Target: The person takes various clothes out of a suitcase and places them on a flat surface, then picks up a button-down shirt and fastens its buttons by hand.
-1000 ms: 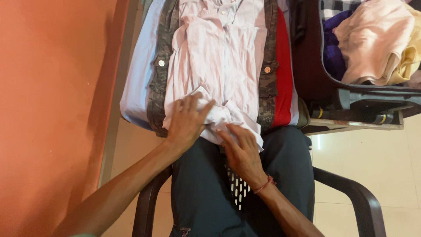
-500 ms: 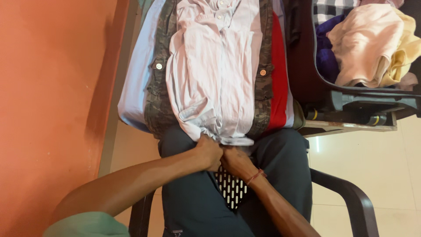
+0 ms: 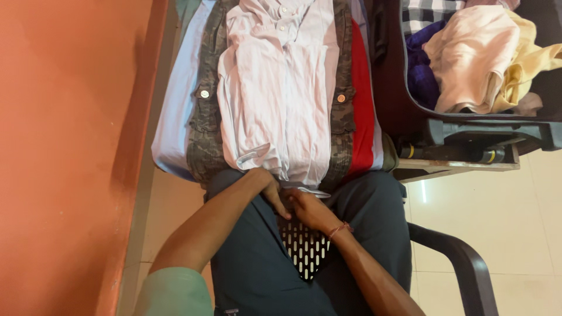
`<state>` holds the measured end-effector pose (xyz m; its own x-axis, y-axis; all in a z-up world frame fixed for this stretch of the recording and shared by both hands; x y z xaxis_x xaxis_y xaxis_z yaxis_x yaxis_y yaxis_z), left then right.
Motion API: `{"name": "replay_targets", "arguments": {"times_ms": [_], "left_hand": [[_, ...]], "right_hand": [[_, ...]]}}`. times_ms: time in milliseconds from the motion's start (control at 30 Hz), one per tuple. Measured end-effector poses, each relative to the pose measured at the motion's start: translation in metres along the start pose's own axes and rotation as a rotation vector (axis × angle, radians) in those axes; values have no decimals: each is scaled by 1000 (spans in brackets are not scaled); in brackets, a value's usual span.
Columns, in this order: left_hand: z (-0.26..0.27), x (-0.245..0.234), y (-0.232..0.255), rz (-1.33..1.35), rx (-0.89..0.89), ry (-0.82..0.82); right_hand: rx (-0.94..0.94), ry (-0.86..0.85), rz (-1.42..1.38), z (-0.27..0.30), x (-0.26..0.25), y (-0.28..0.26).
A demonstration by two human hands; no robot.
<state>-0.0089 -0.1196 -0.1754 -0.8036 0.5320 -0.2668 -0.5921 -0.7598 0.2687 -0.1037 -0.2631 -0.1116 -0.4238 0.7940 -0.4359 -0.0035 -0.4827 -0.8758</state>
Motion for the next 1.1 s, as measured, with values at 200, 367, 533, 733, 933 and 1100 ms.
{"name": "replay_targets", "arguments": {"times_ms": [200,367,533,733,933,1100], "left_hand": [[9,2,8,34,105,239],[91,22,39,-283,49,720],[191,29,12,131,236,1225],[206,41,-26,309,48,1688],[192,33,-40,317,-18,1494],[195,40,-55,262,94,1562]], "right_hand": [[-15,320,116,10,-20,-31],[-268,390,242,12,-19,-41],[151,10,262,9,8,-7],[105,-97,135,2,9,-18],[-283,-106,-266,-6,20,-52],[1,-158,-440,-42,49,-24]]}}
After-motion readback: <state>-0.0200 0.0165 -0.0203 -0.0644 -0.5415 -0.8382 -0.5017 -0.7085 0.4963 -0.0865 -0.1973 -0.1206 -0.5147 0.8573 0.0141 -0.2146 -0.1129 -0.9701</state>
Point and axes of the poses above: each hand's wrist, its own z-axis away from the middle knuckle, its own x-axis out of the palm, y = z × x, the point moved 3 cm from there along -z, towards the middle knuckle, and after that the axes turned 6 degrees about -z, right-handed, at the moved point
